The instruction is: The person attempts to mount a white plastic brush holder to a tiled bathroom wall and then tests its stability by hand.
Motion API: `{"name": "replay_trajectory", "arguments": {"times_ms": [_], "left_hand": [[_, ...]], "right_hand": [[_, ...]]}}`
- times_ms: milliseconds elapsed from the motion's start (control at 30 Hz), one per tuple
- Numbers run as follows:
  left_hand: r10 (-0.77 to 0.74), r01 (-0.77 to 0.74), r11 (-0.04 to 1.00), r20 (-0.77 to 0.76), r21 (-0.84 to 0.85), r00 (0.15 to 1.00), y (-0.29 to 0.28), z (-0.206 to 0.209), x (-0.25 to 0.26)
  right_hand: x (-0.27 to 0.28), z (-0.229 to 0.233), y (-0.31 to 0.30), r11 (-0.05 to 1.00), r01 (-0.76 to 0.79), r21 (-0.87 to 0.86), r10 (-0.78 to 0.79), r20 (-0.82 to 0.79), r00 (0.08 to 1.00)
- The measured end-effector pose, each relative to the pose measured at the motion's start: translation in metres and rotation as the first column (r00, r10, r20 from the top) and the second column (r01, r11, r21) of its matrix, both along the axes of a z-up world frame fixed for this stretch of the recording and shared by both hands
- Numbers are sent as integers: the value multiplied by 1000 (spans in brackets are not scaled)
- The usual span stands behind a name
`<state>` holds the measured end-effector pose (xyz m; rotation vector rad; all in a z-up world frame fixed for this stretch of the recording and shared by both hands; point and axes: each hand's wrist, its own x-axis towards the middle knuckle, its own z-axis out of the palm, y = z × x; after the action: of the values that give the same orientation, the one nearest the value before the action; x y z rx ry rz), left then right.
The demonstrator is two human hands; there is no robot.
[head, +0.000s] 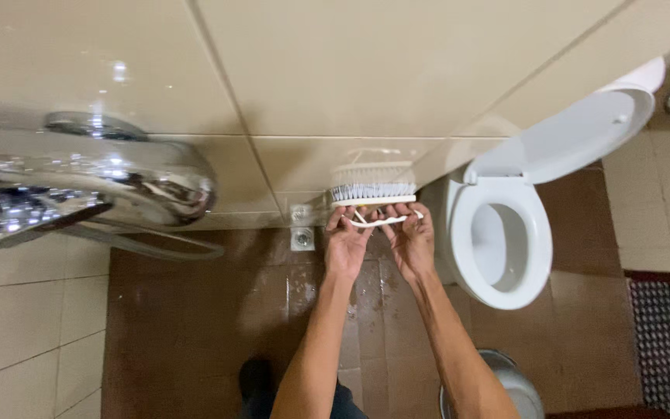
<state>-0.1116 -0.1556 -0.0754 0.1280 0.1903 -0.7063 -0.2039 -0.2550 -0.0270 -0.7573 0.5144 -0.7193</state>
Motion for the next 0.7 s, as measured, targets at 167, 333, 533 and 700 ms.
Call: {"name": "replay_trajectory", "arguments": {"times_ms": [167,333,533,700], "left_hand": [[36,-34,999,65,-24,997,49,-18,38],[58,-61,997,89,37,994,108,-33,83],[107,-110,994,160,6,981,178,-35,140],[116,-125,988,99,89,988,231,1,171]], "right_hand": [[34,-20,41,994,-70,84,69,18,997],[79,-29,95,982,-109,152,117,-43,992],[134,-30,163,978,-174,112,175,0,985],[168,-10,213,975,-200,100,199,19,980]]}}
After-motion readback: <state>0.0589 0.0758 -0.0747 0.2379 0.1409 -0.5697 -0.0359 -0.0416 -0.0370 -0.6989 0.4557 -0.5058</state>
